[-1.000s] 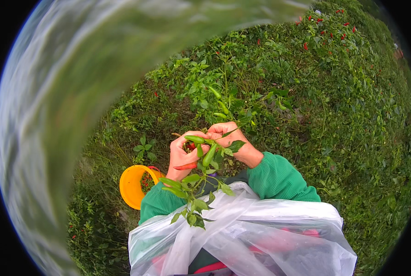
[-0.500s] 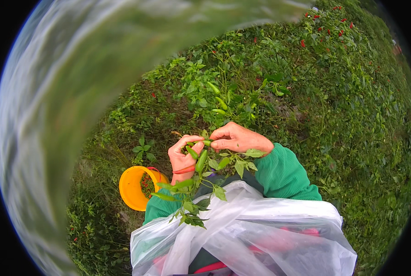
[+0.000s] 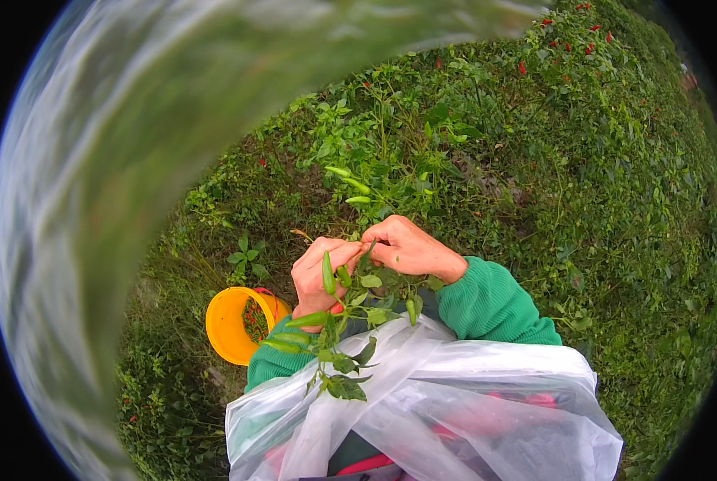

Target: The person picks red and green chilies from low-lying plants in a field and places them into a yellow bucket. The person moves between plants, plucks chilies by hand, and deposits them into the bucket repeatedly.

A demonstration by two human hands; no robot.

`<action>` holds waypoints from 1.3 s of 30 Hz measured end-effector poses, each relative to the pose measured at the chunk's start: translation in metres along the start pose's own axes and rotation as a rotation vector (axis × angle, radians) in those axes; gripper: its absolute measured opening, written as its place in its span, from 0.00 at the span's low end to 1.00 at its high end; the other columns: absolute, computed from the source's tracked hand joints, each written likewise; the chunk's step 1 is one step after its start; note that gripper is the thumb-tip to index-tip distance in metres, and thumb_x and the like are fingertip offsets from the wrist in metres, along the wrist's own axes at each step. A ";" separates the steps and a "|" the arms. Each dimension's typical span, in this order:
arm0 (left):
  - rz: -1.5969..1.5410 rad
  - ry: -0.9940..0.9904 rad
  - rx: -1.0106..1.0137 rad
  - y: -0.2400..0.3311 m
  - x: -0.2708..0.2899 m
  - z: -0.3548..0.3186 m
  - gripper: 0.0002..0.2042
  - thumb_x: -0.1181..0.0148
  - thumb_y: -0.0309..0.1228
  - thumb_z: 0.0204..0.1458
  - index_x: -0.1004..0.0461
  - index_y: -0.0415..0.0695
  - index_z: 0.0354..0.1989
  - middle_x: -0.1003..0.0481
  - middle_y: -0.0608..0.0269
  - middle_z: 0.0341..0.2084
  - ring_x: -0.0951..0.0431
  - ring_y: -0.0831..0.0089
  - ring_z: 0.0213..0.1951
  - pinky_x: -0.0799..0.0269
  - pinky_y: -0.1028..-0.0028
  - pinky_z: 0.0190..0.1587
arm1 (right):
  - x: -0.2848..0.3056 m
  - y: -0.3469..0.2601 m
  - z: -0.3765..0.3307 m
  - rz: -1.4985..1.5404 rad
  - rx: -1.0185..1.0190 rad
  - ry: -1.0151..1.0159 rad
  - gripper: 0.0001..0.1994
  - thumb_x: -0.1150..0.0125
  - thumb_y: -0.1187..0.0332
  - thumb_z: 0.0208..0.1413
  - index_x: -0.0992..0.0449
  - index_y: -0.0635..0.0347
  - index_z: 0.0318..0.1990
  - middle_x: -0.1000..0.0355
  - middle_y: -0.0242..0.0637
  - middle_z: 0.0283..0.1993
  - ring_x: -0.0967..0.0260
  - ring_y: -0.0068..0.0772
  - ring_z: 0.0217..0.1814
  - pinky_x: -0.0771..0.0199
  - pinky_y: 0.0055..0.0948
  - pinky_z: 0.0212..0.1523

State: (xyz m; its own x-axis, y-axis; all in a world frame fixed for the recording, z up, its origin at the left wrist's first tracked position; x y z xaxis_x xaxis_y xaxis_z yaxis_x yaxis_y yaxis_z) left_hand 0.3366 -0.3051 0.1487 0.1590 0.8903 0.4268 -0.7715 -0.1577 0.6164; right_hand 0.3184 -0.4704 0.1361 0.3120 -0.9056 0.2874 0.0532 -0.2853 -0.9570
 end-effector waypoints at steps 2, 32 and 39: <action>-0.027 0.042 -0.077 -0.001 -0.004 0.000 0.08 0.36 0.20 0.42 0.23 0.39 0.34 0.26 0.60 0.25 0.26 0.69 0.26 0.30 0.75 0.27 | -0.003 0.000 0.004 0.099 -0.001 0.033 0.09 0.50 0.73 0.49 0.25 0.69 0.27 0.29 0.39 0.19 0.31 0.25 0.23 0.30 0.28 0.27; -0.483 -0.172 0.864 -0.040 -0.043 -0.064 0.15 0.35 0.35 0.48 0.26 0.36 0.38 0.29 0.68 0.26 0.34 0.84 0.28 0.37 0.82 0.28 | -0.020 0.013 0.053 0.476 0.111 0.394 0.07 0.48 0.74 0.58 0.30 0.70 0.38 0.29 0.37 0.31 0.31 0.24 0.32 0.27 0.27 0.34; -0.984 0.019 1.169 -0.040 0.007 -0.058 0.10 0.43 0.33 0.55 0.33 0.41 0.39 0.30 0.66 0.25 0.39 0.83 0.19 0.52 0.83 0.17 | -0.014 0.005 0.032 -0.268 0.558 0.250 0.15 0.40 0.78 0.45 0.27 0.63 0.44 0.40 0.50 0.55 0.34 0.45 0.51 0.31 0.37 0.48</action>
Point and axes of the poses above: each hand's wrist, its own z-axis towards the middle knuckle, its own x-axis out of the back of the hand, y = z × x, the point moved 2 cm from there along z, towards the middle knuckle
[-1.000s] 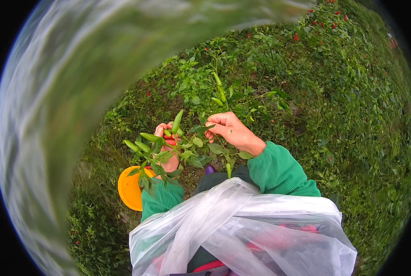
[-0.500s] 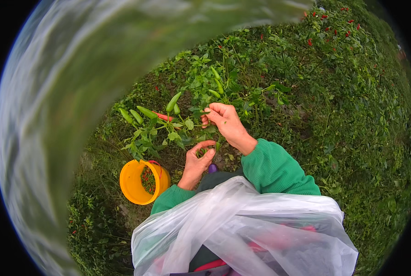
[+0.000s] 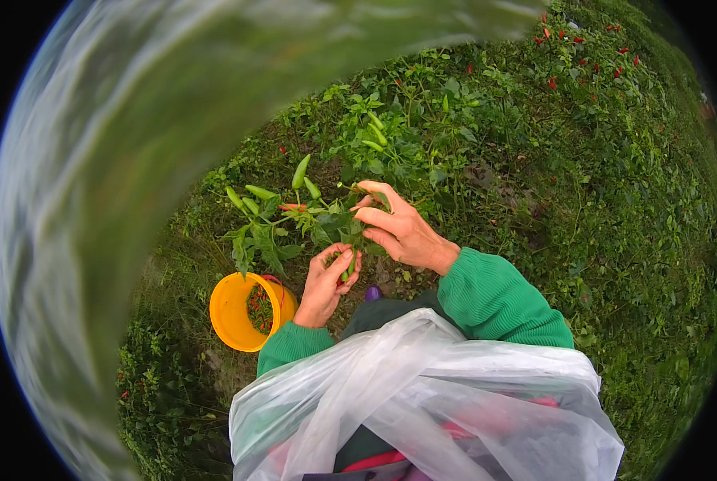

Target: The person picks red and green chilies from low-lying plants in a field and places them into a yellow bucket. The person moves between plants, plucks chilies by hand, and deposits them into the bucket repeatedly.

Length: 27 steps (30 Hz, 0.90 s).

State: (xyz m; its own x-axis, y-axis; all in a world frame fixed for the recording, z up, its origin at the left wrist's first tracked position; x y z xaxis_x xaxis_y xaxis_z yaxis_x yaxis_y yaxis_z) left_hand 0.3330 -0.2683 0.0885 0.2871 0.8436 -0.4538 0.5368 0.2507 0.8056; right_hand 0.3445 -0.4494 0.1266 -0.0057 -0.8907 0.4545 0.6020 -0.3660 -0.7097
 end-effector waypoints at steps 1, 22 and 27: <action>0.063 0.028 -0.030 0.003 0.001 -0.002 0.10 0.44 0.32 0.55 0.31 0.39 0.38 0.30 0.66 0.24 0.38 0.84 0.19 0.51 0.83 0.17 | -0.001 0.001 0.000 -0.062 0.050 -0.047 0.17 0.38 0.77 0.44 0.26 0.57 0.44 0.49 0.52 0.63 0.38 0.53 0.54 0.35 0.40 0.51; 0.308 0.248 -0.224 -0.005 -0.006 0.005 0.05 0.46 0.30 0.57 0.31 0.42 0.34 0.32 0.70 0.21 0.38 0.85 0.19 0.46 0.82 0.19 | -0.032 -0.009 -0.006 -0.537 0.061 -0.158 0.03 0.44 0.74 0.41 0.29 0.64 0.22 0.39 0.43 0.42 0.35 0.39 0.39 0.38 0.35 0.36; 0.203 0.422 -0.274 -0.026 -0.009 0.003 0.07 0.47 0.30 0.57 0.30 0.38 0.35 0.33 0.70 0.20 0.37 0.84 0.20 0.44 0.81 0.19 | -0.047 -0.014 -0.013 -0.540 -0.078 0.012 0.07 0.43 0.70 0.43 0.31 0.63 0.21 0.38 0.43 0.38 0.35 0.40 0.36 0.38 0.36 0.34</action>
Point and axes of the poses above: each hand's wrist, its own z-axis towards the middle knuckle, its own x-axis out of the back of the hand, y = z × x, the point moved 2 cm from there along z, towards the middle knuckle
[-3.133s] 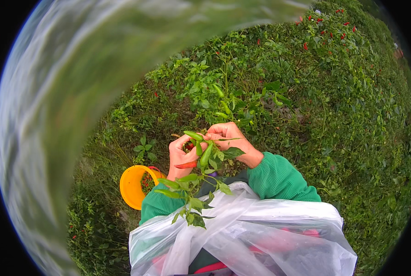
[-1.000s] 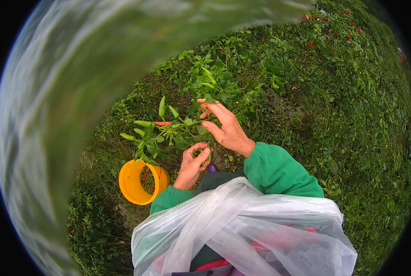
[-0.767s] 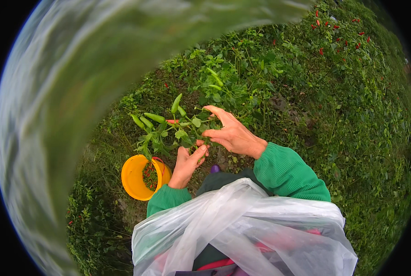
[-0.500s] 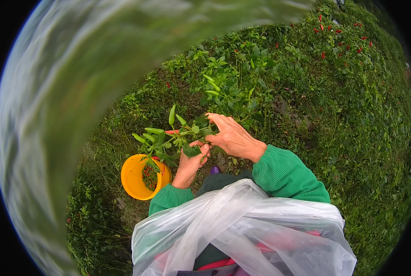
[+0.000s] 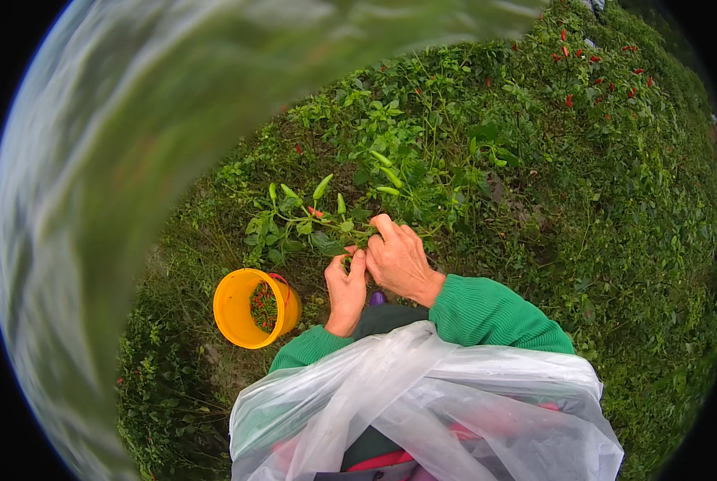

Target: The person picks red and green chilies from low-lying plants in a field and places them into a yellow bucket. The person moves between plants, plucks chilies by hand, and deposits them into the bucket repeatedly.

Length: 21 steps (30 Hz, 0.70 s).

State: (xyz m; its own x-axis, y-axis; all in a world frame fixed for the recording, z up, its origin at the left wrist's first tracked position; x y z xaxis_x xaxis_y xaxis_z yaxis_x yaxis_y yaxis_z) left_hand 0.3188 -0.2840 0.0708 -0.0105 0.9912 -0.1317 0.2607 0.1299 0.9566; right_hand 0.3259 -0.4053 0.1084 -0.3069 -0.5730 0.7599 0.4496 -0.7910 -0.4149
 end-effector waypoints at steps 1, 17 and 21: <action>-0.056 0.031 -0.024 -0.004 0.001 -0.002 0.07 0.47 0.30 0.57 0.30 0.38 0.35 0.33 0.70 0.20 0.37 0.84 0.19 0.45 0.82 0.19 | -0.001 -0.001 0.000 0.032 0.010 0.010 0.07 0.43 0.70 0.43 0.31 0.63 0.21 0.38 0.43 0.38 0.35 0.40 0.36 0.38 0.36 0.34; -0.029 -0.556 0.249 0.052 0.089 0.038 0.18 0.42 0.37 0.55 0.31 0.39 0.49 0.29 0.69 0.26 0.33 0.84 0.18 0.43 0.85 0.20 | 0.030 -0.001 -0.010 0.528 0.258 -0.267 0.06 0.36 0.70 0.43 0.25 0.61 0.27 0.35 0.44 0.51 0.38 0.45 0.52 0.38 0.40 0.50; 0.027 -0.669 0.142 0.069 0.070 0.024 0.19 0.37 0.36 0.50 0.28 0.36 0.45 0.28 0.68 0.27 0.33 0.84 0.22 0.37 0.84 0.26 | 0.038 -0.001 -0.008 0.583 0.230 -0.228 0.06 0.36 0.71 0.43 0.25 0.61 0.29 0.35 0.44 0.52 0.38 0.46 0.51 0.38 0.40 0.50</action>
Point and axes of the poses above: each hand's wrist, its own z-axis towards the middle knuckle, its own x-axis out of the back of the hand, y = z × x, the point moved 2 cm from there along z, towards the middle knuckle
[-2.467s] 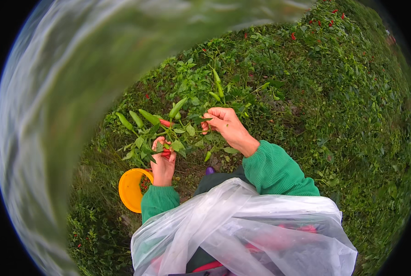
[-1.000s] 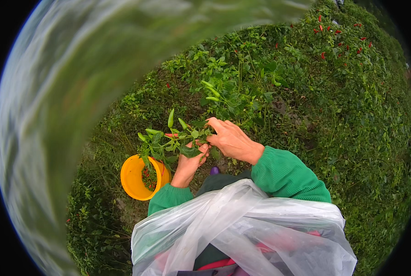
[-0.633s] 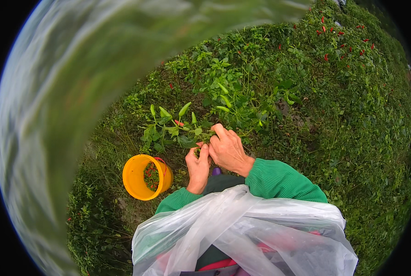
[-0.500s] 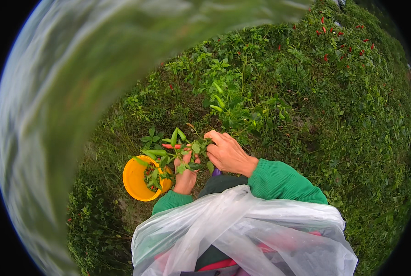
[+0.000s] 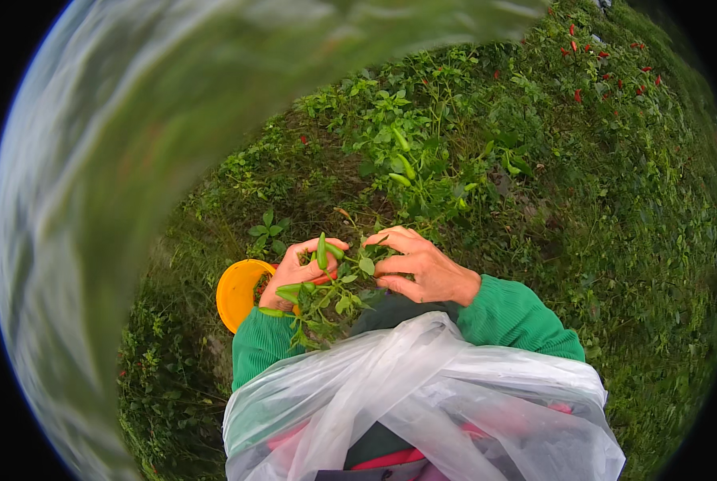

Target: The person picks red and green chilies from low-lying plants in a field and places them into a yellow bucket. The person moves between plants, plucks chilies by hand, and deposits them into the bucket repeatedly.

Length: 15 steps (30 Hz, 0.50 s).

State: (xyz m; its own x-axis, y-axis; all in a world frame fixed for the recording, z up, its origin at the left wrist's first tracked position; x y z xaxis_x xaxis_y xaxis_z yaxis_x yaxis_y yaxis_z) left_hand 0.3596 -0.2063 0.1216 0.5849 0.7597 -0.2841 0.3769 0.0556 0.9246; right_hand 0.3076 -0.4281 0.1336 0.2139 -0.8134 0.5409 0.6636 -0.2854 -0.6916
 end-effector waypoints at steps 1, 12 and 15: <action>0.009 -0.004 -0.041 0.002 -0.004 -0.001 0.18 0.36 0.36 0.50 0.28 0.36 0.44 0.29 0.68 0.27 0.33 0.84 0.23 0.37 0.84 0.26 | 0.002 -0.003 0.001 0.036 -0.026 0.028 0.07 0.36 0.72 0.44 0.25 0.61 0.31 0.33 0.44 0.50 0.37 0.46 0.52 0.37 0.40 0.51; 0.382 0.155 -0.395 0.011 -0.037 -0.001 0.07 0.39 0.24 0.48 0.26 0.33 0.32 0.29 0.61 0.27 0.30 0.79 0.23 0.35 0.80 0.25 | 0.017 -0.025 0.028 0.020 -0.336 -0.067 0.11 0.42 0.75 0.47 0.29 0.64 0.40 0.27 0.44 0.32 0.30 0.47 0.34 0.31 0.39 0.36; 0.513 0.207 -0.586 0.016 -0.044 -0.001 0.08 0.38 0.25 0.49 0.26 0.34 0.34 0.28 0.61 0.26 0.32 0.82 0.21 0.37 0.82 0.24 | 0.013 -0.023 0.031 -0.015 -0.300 -0.134 0.05 0.44 0.77 0.46 0.26 0.64 0.32 0.31 0.44 0.28 0.33 0.49 0.32 0.33 0.41 0.33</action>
State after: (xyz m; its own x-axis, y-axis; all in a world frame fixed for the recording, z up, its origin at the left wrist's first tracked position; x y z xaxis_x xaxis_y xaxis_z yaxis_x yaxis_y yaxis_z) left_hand 0.3390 -0.2377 0.1488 0.4164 0.8841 0.2121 -0.3746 -0.0457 0.9261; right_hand 0.3169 -0.4167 0.1717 0.3110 -0.7398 0.5966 0.4305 -0.4500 -0.7824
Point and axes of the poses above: each hand's wrist, its own z-axis towards the middle knuckle, its own x-axis out of the back of the hand, y = z × x, the point moved 2 cm from there along z, towards the middle knuckle
